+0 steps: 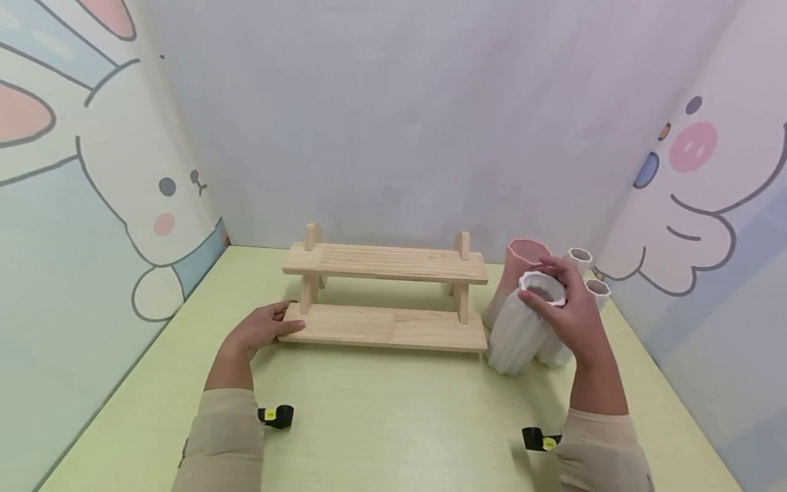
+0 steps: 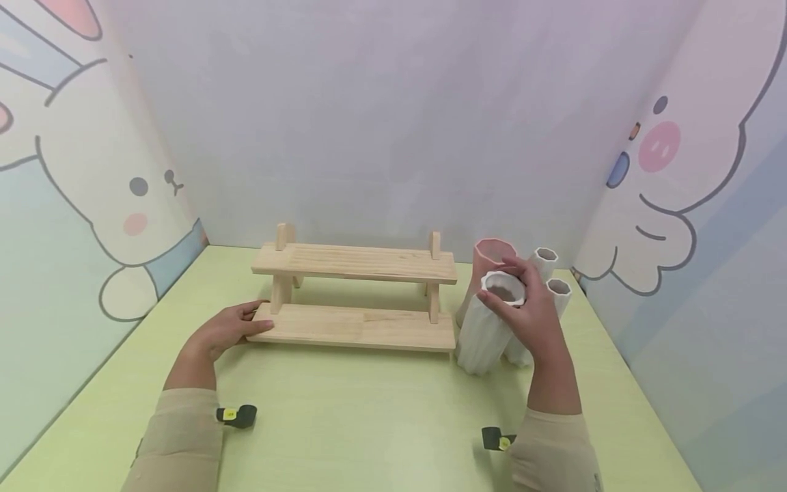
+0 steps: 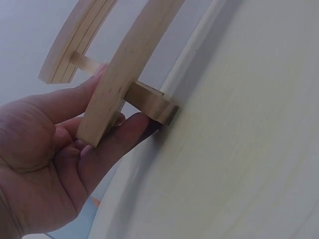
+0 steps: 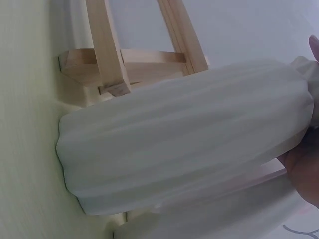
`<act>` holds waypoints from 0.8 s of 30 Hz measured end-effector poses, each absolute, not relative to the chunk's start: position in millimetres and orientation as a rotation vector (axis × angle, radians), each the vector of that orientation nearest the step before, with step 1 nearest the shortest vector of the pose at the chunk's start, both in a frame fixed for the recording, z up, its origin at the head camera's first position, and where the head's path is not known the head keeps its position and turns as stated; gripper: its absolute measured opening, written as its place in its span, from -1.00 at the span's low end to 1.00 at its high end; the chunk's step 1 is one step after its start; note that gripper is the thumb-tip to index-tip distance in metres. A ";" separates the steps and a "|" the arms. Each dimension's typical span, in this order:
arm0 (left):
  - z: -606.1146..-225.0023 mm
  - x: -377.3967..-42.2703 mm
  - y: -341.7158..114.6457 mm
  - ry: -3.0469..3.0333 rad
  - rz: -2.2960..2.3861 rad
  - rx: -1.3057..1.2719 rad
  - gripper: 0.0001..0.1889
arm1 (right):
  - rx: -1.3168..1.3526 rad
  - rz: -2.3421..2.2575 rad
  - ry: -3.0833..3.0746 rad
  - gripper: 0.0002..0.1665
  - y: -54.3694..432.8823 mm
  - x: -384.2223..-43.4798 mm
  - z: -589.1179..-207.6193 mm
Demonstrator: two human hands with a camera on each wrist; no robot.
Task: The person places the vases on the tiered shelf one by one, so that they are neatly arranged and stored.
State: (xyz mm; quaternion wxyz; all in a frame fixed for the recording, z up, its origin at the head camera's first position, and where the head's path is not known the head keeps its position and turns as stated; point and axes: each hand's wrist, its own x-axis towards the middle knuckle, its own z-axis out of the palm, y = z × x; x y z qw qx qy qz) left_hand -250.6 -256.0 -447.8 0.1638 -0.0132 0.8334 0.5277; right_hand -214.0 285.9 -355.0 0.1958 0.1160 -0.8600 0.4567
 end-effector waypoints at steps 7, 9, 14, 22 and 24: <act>-447.7 -250.5 -255.9 2.381 1.504 -0.020 -0.04 | 0.349 1.343 -2.520 -0.22 292.5 -210.1 -351.3; -447.5 -249.9 -255.9 2.382 1.502 -0.021 -0.04 | 0.358 1.375 -2.539 -0.22 293.7 -209.6 -350.5; -447.4 -248.5 -255.5 2.386 1.495 -0.022 -0.04 | 0.396 1.433 -2.559 -0.23 296.9 -208.3 -350.8; -446.8 -248.2 -255.5 2.378 1.500 -0.027 -0.03 | 0.447 1.395 -2.596 -0.35 300.7 -207.3 -353.2; -446.7 -248.5 -255.6 2.376 1.501 -0.026 -0.02 | 0.440 1.378 -2.601 -0.36 300.7 -207.6 -353.7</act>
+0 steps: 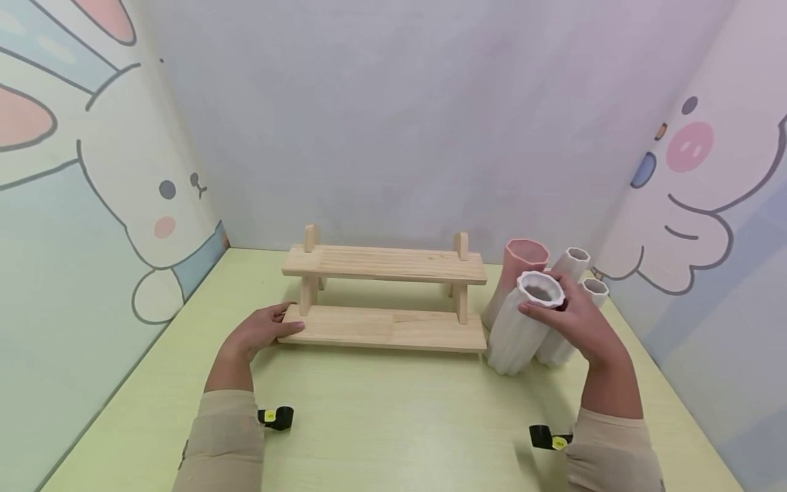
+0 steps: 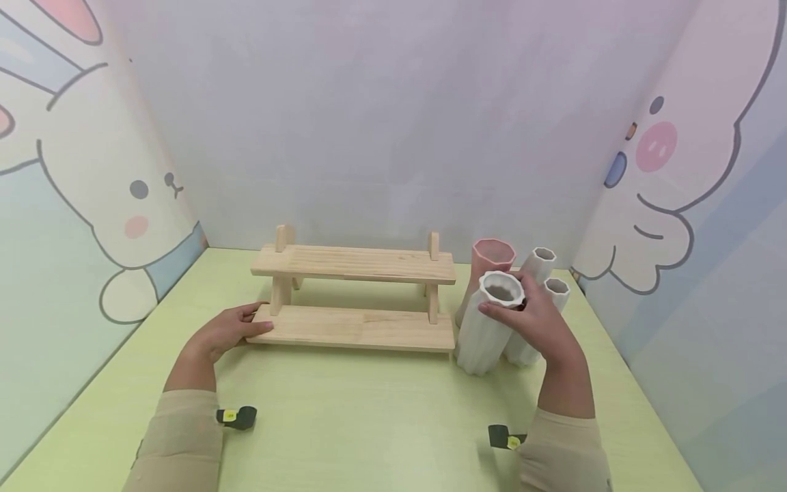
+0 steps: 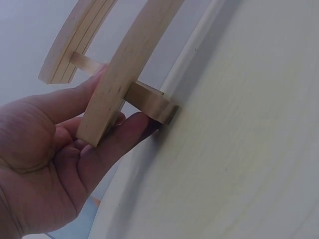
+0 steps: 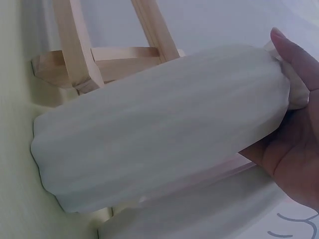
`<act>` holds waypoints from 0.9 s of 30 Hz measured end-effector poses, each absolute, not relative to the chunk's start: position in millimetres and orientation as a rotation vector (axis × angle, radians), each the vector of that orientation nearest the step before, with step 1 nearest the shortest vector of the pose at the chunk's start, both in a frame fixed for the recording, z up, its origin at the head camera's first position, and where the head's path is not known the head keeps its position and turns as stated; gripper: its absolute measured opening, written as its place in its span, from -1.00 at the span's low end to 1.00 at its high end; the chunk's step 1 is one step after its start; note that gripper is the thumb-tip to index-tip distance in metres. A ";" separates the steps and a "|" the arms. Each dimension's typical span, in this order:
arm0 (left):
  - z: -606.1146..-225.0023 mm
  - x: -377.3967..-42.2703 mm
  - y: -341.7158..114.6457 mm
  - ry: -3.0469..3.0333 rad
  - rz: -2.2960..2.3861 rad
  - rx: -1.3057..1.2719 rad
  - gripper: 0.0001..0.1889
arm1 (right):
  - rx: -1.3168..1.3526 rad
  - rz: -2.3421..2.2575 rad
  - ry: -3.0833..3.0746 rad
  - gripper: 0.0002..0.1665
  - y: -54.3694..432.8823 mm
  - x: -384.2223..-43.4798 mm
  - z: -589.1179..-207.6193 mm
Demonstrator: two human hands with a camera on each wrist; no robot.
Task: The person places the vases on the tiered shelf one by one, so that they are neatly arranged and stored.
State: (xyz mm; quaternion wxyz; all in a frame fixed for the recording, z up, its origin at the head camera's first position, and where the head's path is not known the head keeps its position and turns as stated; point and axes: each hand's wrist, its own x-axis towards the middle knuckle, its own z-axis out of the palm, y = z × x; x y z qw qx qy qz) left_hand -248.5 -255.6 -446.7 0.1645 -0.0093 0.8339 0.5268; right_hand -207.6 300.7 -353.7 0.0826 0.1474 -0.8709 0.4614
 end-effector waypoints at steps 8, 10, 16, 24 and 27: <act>-444.9 -248.1 -255.0 2.378 1.494 -0.029 -0.01 | 0.398 1.282 -2.622 -0.35 301.3 -209.7 -354.9; -444.6 -247.6 -255.0 2.377 1.492 -0.024 -0.02 | 0.385 1.262 -2.629 -0.35 300.7 -210.0 -354.5; -445.6 -247.8 -255.3 2.376 1.490 -0.021 -0.03 | 0.361 1.224 -2.640 -0.34 295.6 -210.0 -351.7; -445.6 -250.1 -255.6 2.367 1.495 -0.018 -0.03 | 0.318 1.161 -2.615 -0.27 289.5 -204.7 -343.5; -445.6 -251.3 -255.9 2.365 1.499 -0.020 -0.03 | 0.304 1.175 -2.582 -0.29 287.7 -202.1 -339.5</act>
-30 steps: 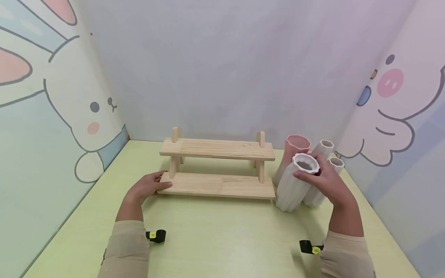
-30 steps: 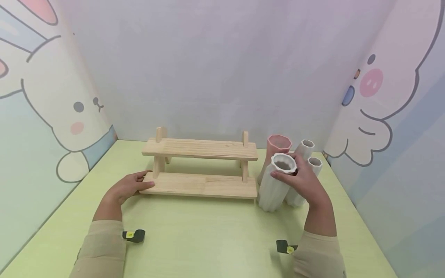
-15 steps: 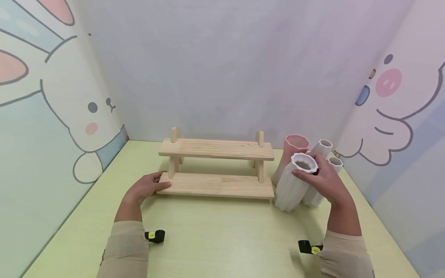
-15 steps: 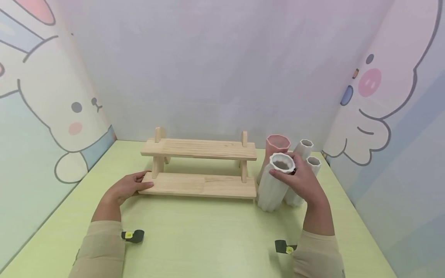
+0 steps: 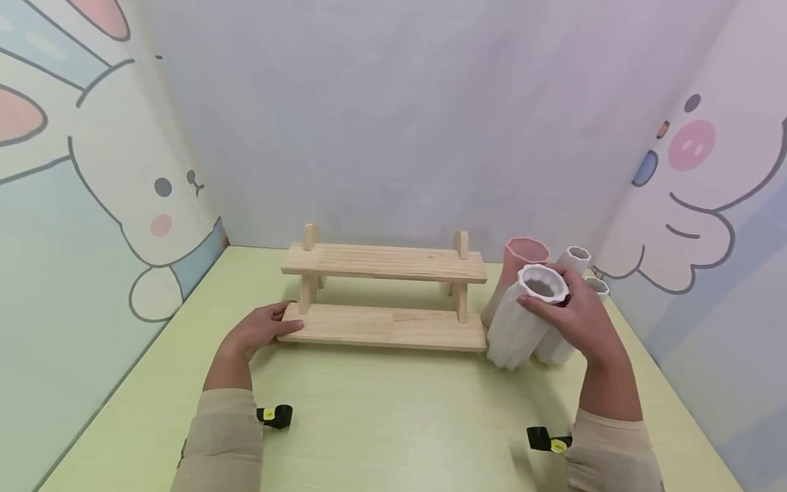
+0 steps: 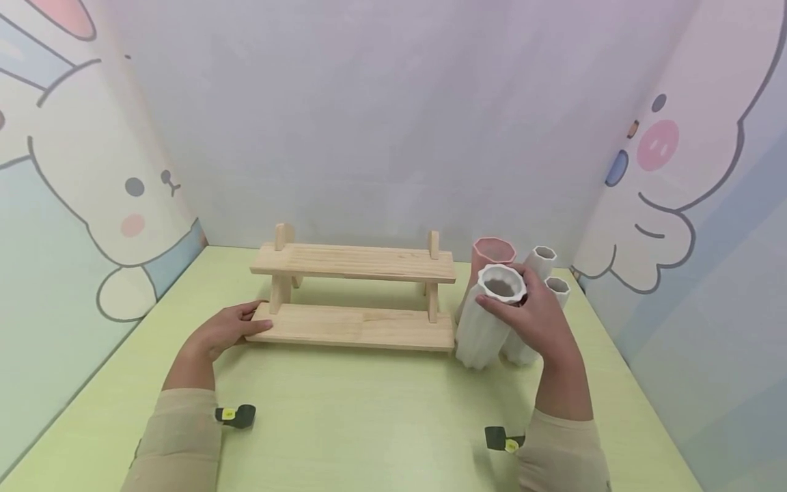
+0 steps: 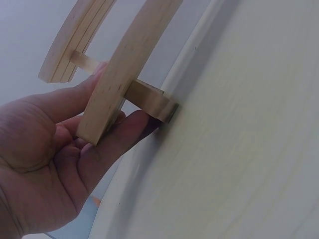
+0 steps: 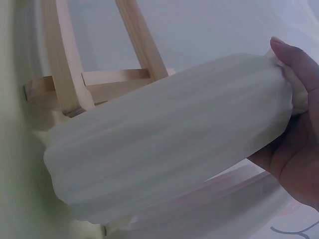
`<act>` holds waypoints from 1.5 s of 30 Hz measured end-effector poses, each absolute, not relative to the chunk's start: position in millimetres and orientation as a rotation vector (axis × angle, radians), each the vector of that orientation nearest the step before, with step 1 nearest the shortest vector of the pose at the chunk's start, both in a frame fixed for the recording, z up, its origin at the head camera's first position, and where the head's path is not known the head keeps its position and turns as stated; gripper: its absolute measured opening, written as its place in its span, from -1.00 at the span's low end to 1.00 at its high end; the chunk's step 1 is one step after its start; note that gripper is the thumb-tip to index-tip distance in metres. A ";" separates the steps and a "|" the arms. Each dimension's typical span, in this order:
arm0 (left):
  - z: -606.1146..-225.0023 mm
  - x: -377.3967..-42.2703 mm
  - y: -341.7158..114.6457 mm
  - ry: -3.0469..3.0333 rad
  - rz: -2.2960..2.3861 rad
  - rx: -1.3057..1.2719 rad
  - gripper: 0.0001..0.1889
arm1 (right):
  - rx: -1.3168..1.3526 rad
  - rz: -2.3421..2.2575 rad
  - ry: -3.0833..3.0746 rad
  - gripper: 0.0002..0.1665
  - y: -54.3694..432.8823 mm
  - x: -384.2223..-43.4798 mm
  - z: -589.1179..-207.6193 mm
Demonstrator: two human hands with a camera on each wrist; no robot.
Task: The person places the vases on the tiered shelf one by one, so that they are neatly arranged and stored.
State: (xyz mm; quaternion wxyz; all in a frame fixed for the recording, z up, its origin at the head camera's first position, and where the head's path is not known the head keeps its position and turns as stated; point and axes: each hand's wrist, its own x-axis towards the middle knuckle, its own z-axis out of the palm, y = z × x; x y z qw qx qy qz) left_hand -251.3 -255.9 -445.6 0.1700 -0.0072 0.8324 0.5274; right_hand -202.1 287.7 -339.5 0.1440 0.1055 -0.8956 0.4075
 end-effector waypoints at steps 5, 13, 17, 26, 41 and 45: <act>-444.8 -252.0 -255.6 2.362 1.499 -0.029 -0.02 | 0.275 1.244 -2.516 -0.32 283.8 -197.5 -333.9; -445.4 -251.3 -255.4 2.364 1.495 -0.045 -0.02 | 0.202 1.286 -2.373 -0.28 278.5 -196.6 -332.7; -446.9 -251.2 -255.4 2.371 1.492 -0.049 -0.02 | 0.162 1.314 -2.294 -0.28 274.9 -197.7 -334.7; -450.3 -252.4 -256.2 2.369 1.500 -0.049 -0.02 | 0.157 1.393 -2.207 -0.31 264.1 -197.7 -335.1; -448.5 -252.1 -255.0 2.377 1.501 -0.045 -0.04 | 0.181 1.426 -2.222 -0.28 250.0 -192.2 -330.4; -449.0 -252.3 -255.0 2.381 1.504 -0.051 -0.06 | 0.194 1.428 -2.216 -0.28 246.8 -192.0 -330.7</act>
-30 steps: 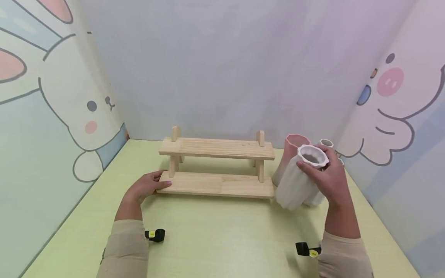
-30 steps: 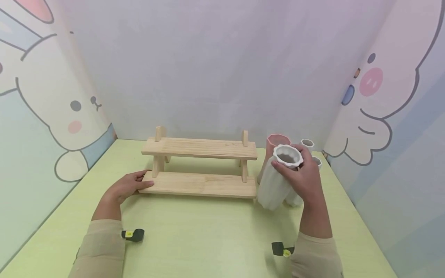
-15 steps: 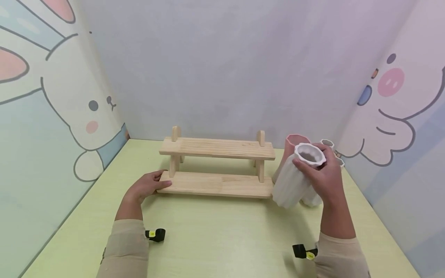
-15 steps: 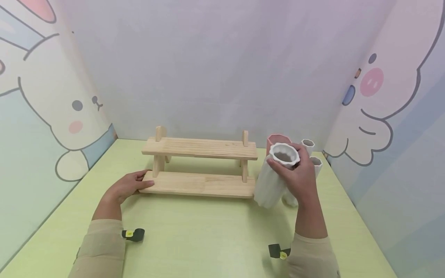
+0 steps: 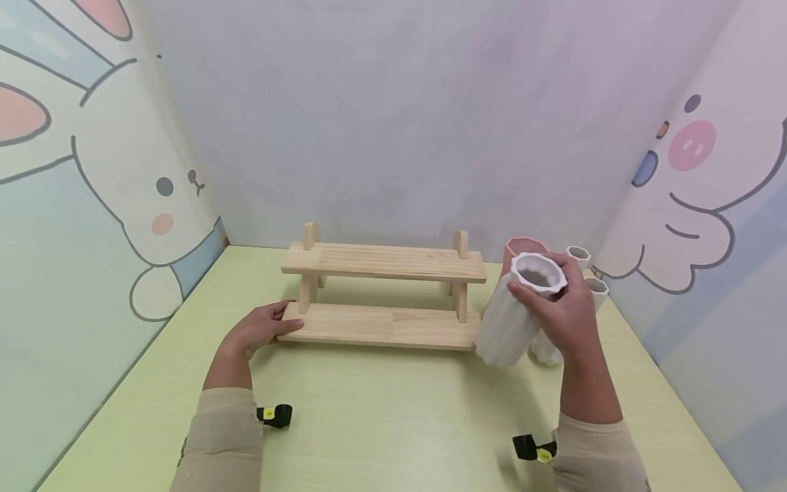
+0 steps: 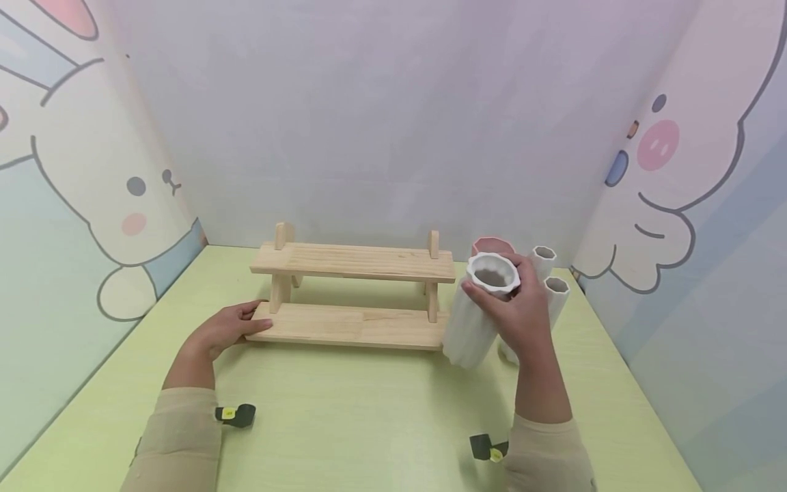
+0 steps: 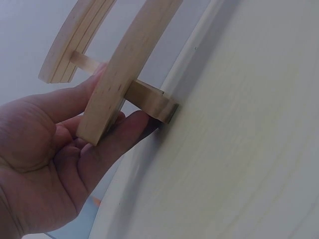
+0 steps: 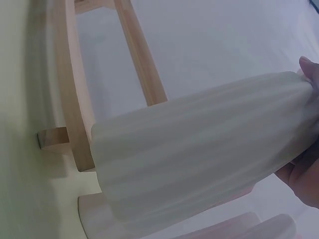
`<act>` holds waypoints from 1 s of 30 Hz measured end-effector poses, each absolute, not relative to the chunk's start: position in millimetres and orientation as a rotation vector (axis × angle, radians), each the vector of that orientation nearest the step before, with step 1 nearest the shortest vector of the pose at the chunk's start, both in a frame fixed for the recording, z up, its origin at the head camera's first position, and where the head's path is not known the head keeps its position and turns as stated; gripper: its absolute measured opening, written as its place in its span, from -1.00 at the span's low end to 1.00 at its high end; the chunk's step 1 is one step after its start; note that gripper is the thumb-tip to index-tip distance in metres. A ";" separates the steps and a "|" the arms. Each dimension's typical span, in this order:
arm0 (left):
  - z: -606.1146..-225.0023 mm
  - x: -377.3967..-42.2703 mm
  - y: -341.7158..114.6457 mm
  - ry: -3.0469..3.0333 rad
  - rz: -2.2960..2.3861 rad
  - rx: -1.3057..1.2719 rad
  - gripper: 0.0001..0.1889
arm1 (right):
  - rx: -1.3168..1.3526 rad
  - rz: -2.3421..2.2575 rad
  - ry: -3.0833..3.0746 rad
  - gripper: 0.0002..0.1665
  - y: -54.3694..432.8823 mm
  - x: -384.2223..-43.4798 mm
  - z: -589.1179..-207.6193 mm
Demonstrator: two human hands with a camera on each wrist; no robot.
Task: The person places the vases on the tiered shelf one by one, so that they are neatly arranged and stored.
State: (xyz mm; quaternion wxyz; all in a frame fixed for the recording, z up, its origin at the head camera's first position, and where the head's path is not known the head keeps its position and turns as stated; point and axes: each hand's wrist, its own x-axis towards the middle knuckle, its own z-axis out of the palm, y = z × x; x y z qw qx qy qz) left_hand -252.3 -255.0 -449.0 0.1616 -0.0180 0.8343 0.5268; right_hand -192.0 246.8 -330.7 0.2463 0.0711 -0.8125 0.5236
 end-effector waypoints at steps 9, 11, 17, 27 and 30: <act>-448.2 -251.6 -255.0 2.374 1.501 -0.057 -0.08 | 0.196 1.453 -2.188 -0.28 238.4 -192.6 -330.3; -448.2 -251.2 -255.2 2.372 1.503 -0.059 -0.08 | 0.197 1.451 -2.190 -0.27 236.6 -192.6 -330.5; -448.5 -252.4 -254.2 2.369 1.510 -0.075 -0.08 | 0.200 1.475 -2.189 -0.27 230.5 -191.4 -330.7; -448.2 -252.0 -255.6 2.371 1.510 -0.055 -0.07 | 0.256 1.506 -2.166 -0.31 220.8 -190.2 -328.6; -447.9 -252.3 -255.8 2.377 1.509 -0.062 -0.06 | 0.251 1.509 -2.168 -0.31 218.6 -189.2 -329.1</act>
